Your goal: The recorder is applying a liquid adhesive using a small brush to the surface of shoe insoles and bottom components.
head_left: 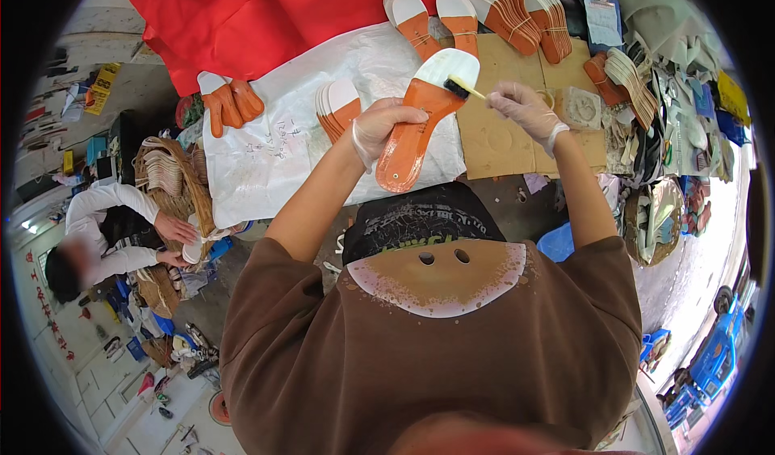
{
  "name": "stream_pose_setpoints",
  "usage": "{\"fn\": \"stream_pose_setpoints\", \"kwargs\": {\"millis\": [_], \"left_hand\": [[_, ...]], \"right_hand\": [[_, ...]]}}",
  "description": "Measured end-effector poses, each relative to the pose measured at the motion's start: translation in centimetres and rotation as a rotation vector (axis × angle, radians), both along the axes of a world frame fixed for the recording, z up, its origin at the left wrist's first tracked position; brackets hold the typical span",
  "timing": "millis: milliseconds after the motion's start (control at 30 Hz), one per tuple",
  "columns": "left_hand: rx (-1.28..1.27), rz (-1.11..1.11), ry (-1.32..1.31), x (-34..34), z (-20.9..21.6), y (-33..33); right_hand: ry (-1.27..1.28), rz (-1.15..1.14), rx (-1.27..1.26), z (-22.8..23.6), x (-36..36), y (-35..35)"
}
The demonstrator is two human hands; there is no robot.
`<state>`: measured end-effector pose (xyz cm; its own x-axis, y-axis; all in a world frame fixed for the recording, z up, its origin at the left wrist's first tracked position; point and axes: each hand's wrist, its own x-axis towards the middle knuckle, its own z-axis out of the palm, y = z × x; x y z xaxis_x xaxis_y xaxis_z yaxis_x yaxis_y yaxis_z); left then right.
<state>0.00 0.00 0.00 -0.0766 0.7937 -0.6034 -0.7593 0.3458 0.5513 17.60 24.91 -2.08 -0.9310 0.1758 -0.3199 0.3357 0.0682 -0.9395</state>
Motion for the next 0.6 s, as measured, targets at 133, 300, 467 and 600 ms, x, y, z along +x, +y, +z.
{"fn": "stream_pose_setpoints", "kwargs": {"millis": [133,300,467,600], "left_hand": [[-0.031,0.013,0.016,-0.5,-0.3,-0.3],[-0.005,-0.049,-0.005,0.2,-0.3,0.5],[-0.145,-0.081,0.500,0.1,-0.7,0.6],[-0.160,-0.302,2.125,-0.1,-0.1,-0.4]], "right_hand": [[0.012,-0.205,0.643,0.7,-1.3,0.3],[0.292,0.106,0.905,2.5,-1.4,-1.0],[0.053,-0.370,0.956,0.4,-2.6,2.2],[0.026,-0.420,0.429,2.2,-1.4,-1.9]]}}
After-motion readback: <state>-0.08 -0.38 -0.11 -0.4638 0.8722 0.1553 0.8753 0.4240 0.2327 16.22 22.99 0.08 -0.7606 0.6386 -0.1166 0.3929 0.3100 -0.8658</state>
